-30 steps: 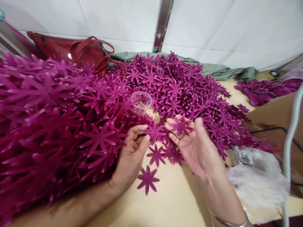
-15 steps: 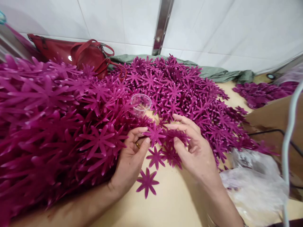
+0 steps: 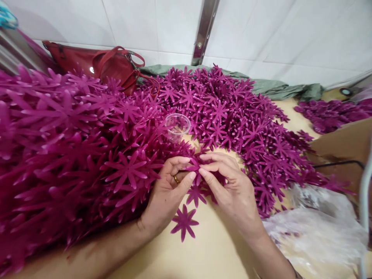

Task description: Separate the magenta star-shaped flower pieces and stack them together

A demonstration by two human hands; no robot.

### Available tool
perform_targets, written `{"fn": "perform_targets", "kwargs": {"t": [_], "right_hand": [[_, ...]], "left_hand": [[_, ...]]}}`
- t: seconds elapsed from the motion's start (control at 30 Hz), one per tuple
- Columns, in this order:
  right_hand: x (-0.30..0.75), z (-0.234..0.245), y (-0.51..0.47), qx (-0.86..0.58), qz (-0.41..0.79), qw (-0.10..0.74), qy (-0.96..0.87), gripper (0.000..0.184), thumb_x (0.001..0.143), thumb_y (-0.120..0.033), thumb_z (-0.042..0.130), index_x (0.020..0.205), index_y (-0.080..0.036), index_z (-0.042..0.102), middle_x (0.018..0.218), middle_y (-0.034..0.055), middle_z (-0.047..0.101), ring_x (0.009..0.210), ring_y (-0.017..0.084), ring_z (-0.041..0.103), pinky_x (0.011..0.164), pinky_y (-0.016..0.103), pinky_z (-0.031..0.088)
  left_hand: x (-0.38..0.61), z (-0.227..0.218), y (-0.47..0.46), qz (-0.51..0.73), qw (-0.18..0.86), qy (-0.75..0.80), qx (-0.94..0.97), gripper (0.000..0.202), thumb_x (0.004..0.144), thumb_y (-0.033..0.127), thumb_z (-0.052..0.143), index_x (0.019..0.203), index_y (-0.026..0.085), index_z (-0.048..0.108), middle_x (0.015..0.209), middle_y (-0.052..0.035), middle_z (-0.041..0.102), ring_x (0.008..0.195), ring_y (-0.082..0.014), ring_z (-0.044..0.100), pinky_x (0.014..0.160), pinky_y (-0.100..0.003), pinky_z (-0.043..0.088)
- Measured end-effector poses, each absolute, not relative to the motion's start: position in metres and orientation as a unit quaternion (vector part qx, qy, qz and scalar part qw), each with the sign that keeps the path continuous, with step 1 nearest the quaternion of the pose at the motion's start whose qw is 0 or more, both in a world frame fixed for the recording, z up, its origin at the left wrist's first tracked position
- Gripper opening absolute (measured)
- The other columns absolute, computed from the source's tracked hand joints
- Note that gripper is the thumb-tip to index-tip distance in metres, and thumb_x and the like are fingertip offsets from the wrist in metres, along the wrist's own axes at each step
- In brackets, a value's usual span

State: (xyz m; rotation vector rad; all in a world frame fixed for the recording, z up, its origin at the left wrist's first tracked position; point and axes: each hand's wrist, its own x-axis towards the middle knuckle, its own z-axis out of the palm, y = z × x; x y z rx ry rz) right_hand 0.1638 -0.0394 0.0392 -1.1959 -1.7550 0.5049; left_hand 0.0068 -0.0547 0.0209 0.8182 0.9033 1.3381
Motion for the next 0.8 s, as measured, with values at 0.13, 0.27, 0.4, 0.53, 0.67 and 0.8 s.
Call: {"fn": "perform_targets", "kwargs": {"t": [0.13, 0.27, 0.4, 0.53, 0.67, 0.8], "right_hand": [[0.164, 0.044, -0.041, -0.497, 0.25, 0.461, -0.691, 0.012, 0.096, -0.025, 0.068, 0.084, -0.025, 0.072, 0.102, 0.0042, 0.077, 0.106, 0.023, 0.069, 0.101, 0.044, 0.049], [0.168, 0.045, -0.042, -0.531, 0.316, 0.499, -0.608, 0.012, 0.098, -0.033, 0.067, 0.089, -0.024, 0.07, 0.103, 0.0047, 0.075, 0.099, 0.022, 0.069, 0.093, 0.037, 0.052], [0.181, 0.042, -0.038, -0.57, 0.297, 0.537, -0.546, 0.013, 0.098, -0.036, 0.066, 0.094, -0.024, 0.067, 0.091, 0.0022, 0.07, 0.082, 0.019, 0.064, 0.078, 0.032, 0.05], [0.188, 0.041, -0.034, -0.582, 0.214, 0.45, -0.643, 0.007, 0.091, -0.027, 0.068, 0.097, -0.025, 0.067, 0.11, 0.0061, 0.073, 0.101, 0.025, 0.067, 0.093, 0.043, 0.049], [0.178, 0.045, -0.037, -0.541, 0.137, 0.436, -0.706, 0.007, 0.093, -0.027, 0.067, 0.1, -0.026, 0.068, 0.116, 0.0082, 0.071, 0.118, 0.029, 0.063, 0.106, 0.052, 0.043], [0.164, 0.045, -0.042, -0.511, 0.107, 0.429, -0.737, 0.012, 0.088, -0.032, 0.079, 0.095, -0.027, 0.071, 0.113, 0.007, 0.072, 0.116, 0.029, 0.061, 0.105, 0.05, 0.043]], "left_hand": [[0.006, 0.021, -0.054, 0.572, 0.625, 0.392, 0.357, 0.024, 0.089, 0.021, 0.075, 0.107, 0.021, 0.061, 0.101, 0.0004, 0.074, 0.087, -0.0089, 0.069, 0.083, -0.02, 0.056], [0.006, 0.02, -0.053, 0.574, 0.613, 0.404, 0.363, 0.022, 0.089, 0.02, 0.074, 0.106, 0.022, 0.061, 0.098, 0.0014, 0.072, 0.083, -0.0079, 0.066, 0.079, -0.019, 0.053], [0.005, 0.016, -0.054, 0.581, 0.584, 0.43, 0.37, 0.021, 0.092, 0.021, 0.07, 0.111, 0.023, 0.061, 0.1, 0.0013, 0.068, 0.085, -0.0082, 0.063, 0.08, -0.019, 0.051], [0.005, 0.012, -0.055, 0.593, 0.554, 0.451, 0.371, 0.026, 0.095, 0.025, 0.067, 0.118, 0.025, 0.058, 0.115, -0.0013, 0.065, 0.1, -0.0113, 0.063, 0.093, -0.024, 0.05], [0.005, 0.013, -0.056, 0.591, 0.569, 0.435, 0.372, 0.025, 0.096, 0.026, 0.067, 0.12, 0.026, 0.057, 0.115, -0.0015, 0.066, 0.1, -0.012, 0.064, 0.094, -0.026, 0.051], [0.005, 0.02, -0.057, 0.571, 0.603, 0.411, 0.377, 0.025, 0.094, 0.026, 0.071, 0.116, 0.024, 0.059, 0.107, -0.0009, 0.07, 0.094, -0.0121, 0.066, 0.088, -0.024, 0.053]]}}
